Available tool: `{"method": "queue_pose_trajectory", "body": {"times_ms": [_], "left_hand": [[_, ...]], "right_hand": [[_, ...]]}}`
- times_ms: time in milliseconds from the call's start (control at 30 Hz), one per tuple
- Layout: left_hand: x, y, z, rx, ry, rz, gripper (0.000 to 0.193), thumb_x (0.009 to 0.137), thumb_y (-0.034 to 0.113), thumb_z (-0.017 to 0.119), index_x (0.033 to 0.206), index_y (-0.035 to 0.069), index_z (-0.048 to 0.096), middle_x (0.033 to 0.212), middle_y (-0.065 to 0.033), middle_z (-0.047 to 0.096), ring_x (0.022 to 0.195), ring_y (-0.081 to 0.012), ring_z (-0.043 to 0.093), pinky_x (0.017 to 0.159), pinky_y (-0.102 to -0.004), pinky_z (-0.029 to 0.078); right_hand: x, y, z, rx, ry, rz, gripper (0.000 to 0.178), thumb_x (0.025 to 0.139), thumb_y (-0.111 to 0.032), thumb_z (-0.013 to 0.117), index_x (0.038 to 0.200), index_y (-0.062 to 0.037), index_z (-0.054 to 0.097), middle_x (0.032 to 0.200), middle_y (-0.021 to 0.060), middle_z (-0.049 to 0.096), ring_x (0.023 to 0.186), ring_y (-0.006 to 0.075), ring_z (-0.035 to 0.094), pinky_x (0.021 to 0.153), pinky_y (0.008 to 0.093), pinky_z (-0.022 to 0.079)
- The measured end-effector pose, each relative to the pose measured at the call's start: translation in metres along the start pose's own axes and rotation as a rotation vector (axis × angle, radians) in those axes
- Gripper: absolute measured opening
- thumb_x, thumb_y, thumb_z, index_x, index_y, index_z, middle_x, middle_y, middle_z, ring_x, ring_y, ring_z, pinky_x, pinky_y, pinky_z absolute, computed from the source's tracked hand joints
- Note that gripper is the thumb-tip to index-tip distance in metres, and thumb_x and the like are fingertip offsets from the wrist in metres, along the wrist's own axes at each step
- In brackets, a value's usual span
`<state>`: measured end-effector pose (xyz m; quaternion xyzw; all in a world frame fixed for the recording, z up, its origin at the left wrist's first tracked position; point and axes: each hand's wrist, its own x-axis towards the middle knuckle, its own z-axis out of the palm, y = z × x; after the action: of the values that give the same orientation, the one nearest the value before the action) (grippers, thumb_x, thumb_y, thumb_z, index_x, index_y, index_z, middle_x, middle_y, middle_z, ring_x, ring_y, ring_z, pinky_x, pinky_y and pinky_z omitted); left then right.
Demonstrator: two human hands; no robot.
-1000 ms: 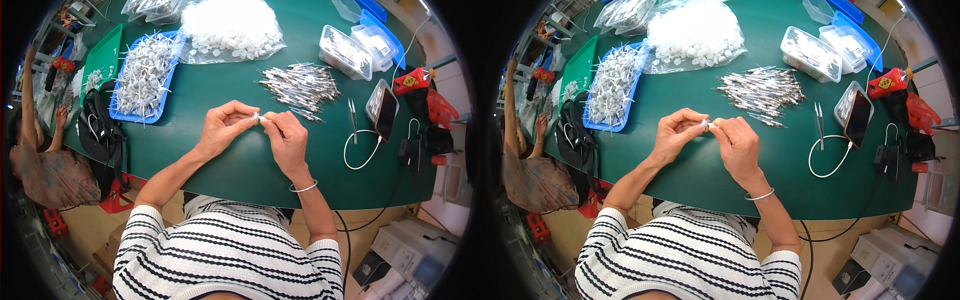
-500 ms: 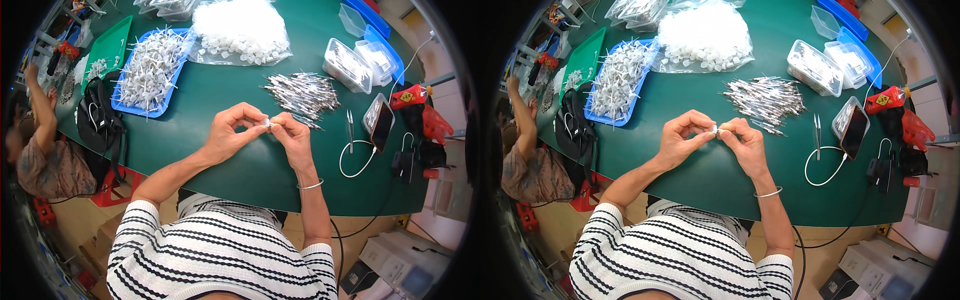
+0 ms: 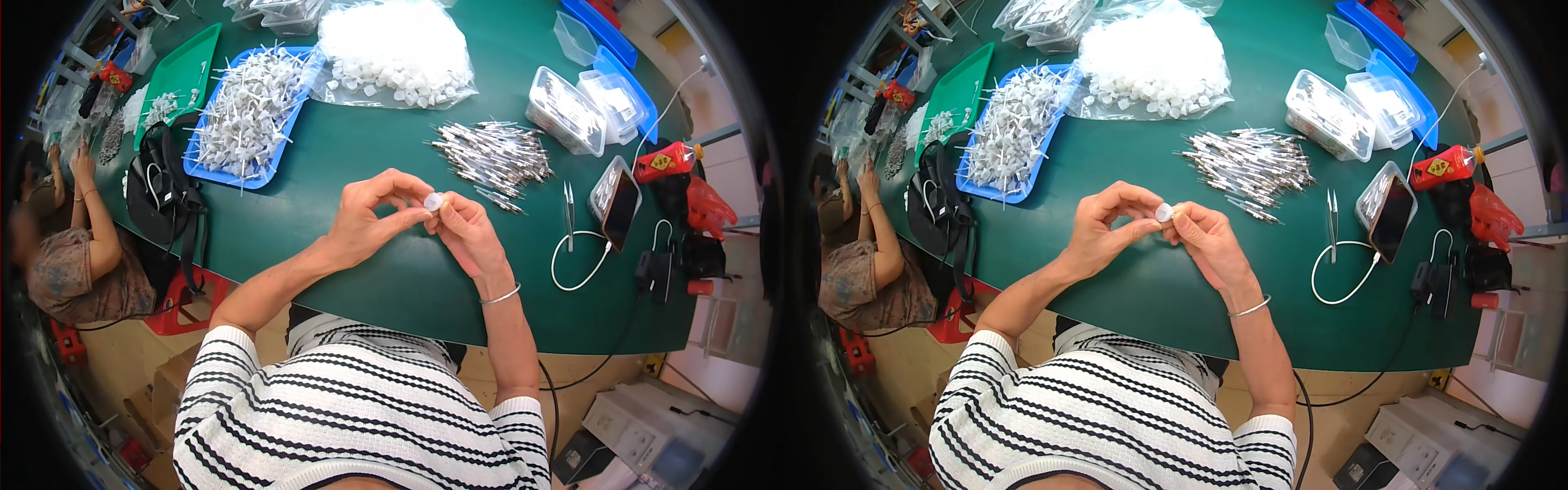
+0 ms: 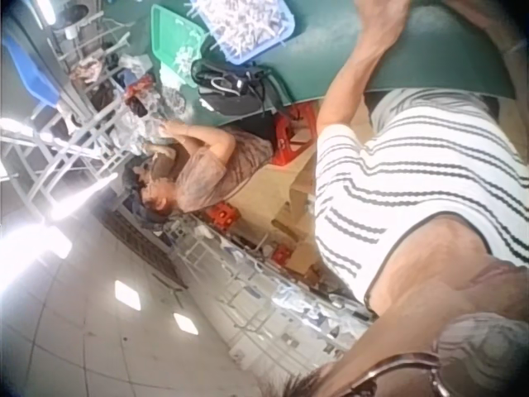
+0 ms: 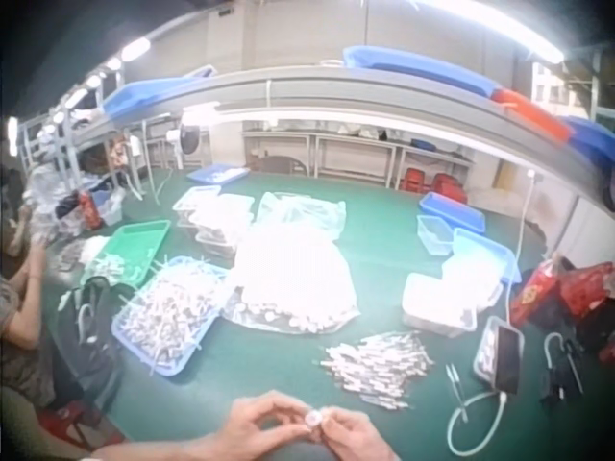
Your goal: The person repeatedly picks up small white plastic caps and metal rods from a green worktable, inserts the rods into the caps, and places the assembled units into a blue tray. The process is continuous and repetitive throughout the clip.
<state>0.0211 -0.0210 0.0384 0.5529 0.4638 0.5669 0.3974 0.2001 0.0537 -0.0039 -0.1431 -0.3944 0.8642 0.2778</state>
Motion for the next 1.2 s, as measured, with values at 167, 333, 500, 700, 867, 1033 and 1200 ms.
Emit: {"method": "queue_pose_trajectory", "body": {"times_ms": [167, 333, 500, 700, 867, 1033, 1200], "left_hand": [[0.007, 0.007, -0.006, 0.088, -0.052, 0.048, 0.011, 0.082, -0.001, 0.068, 0.092, -0.001, 0.066, 0.089, -0.0068, 0.067, 0.078, -0.0118, 0.063, 0.072, -0.0239, 0.051], [0.018, 0.019, -0.017, 0.271, -0.177, 0.112, 0.008, 0.081, 0.001, 0.069, 0.089, 0.001, 0.067, 0.084, -0.0062, 0.066, 0.072, -0.0112, 0.06, 0.065, -0.0245, 0.049], [0.034, 0.033, -0.027, 0.322, -0.364, -0.031, 0.01, 0.083, 0.008, 0.07, 0.09, 0.001, 0.068, 0.081, -0.0046, 0.066, 0.072, -0.0094, 0.059, 0.065, -0.0248, 0.048], [0.046, 0.027, -0.033, 0.026, -0.578, -0.325, 0.016, 0.086, 0.013, 0.068, 0.093, -0.002, 0.068, 0.082, -0.0038, 0.068, 0.074, -0.0073, 0.059, 0.067, -0.0229, 0.047], [0.037, 0.029, -0.045, -0.002, -0.402, -0.392, 0.011, 0.085, 0.009, 0.067, 0.091, -0.001, 0.068, 0.081, -0.0042, 0.067, 0.075, -0.0075, 0.059, 0.068, -0.0219, 0.047], [0.02, 0.057, -0.12, 0.261, 0.044, -0.096, 0.005, 0.086, 0.003, 0.064, 0.089, -0.001, 0.066, 0.082, -0.0033, 0.067, 0.075, -0.0072, 0.06, 0.068, -0.0209, 0.047], [0.019, 0.064, -0.203, 1.0, 0.545, 0.153, 0.008, 0.084, 0.008, 0.067, 0.088, 0.0, 0.067, 0.078, -0.0075, 0.066, 0.07, -0.0123, 0.062, 0.066, -0.0253, 0.048]], "right_hand": [[-0.002, -0.002, 0.002, 0.014, -0.008, 0.058, 0.022, 0.094, -0.024, 0.06, 0.096, -0.003, 0.066, 0.088, 0.0019, 0.064, 0.079, 0.0087, 0.055, 0.074, 0.0236, 0.044], [-0.003, 0.0, -0.001, 0.033, -0.041, 0.114, 0.021, 0.094, -0.023, 0.059, 0.096, -0.0034, 0.066, 0.087, 0.0019, 0.065, 0.077, 0.0086, 0.057, 0.072, 0.0235, 0.045], [-0.003, 0.002, -0.004, 0.076, -0.074, 0.166, 0.021, 0.094, -0.024, 0.059, 0.095, -0.0037, 0.065, 0.088, 0.002, 0.065, 0.077, 0.0086, 0.057, 0.071, 0.0236, 0.046], [-0.006, 0.002, -0.005, 0.053, -0.07, 0.193, 0.021, 0.094, -0.024, 0.059, 0.095, -0.003, 0.065, 0.089, 0.0032, 0.064, 0.078, 0.0103, 0.058, 0.071, 0.0239, 0.046], [-0.005, -0.017, 0.026, -0.412, 0.144, 0.058, 0.016, 0.092, -0.016, 0.061, 0.096, -0.0019, 0.064, 0.089, 0.0063, 0.065, 0.081, 0.0172, 0.06, 0.073, 0.0278, 0.047], [-0.033, -0.043, -0.009, -1.698, 0.509, -0.544, 0.015, 0.079, -0.003, 0.064, 0.094, -0.0024, 0.063, 0.089, 0.0134, 0.061, 0.085, 0.0321, 0.058, 0.075, 0.0375, 0.046], [-0.046, -0.044, -0.023, -1.915, 0.554, -0.385, 0.008, 0.081, -0.001, 0.062, 0.089, -0.0015, 0.06, 0.089, 0.0125, 0.058, 0.086, 0.0316, 0.054, 0.074, 0.0408, 0.045]]}}
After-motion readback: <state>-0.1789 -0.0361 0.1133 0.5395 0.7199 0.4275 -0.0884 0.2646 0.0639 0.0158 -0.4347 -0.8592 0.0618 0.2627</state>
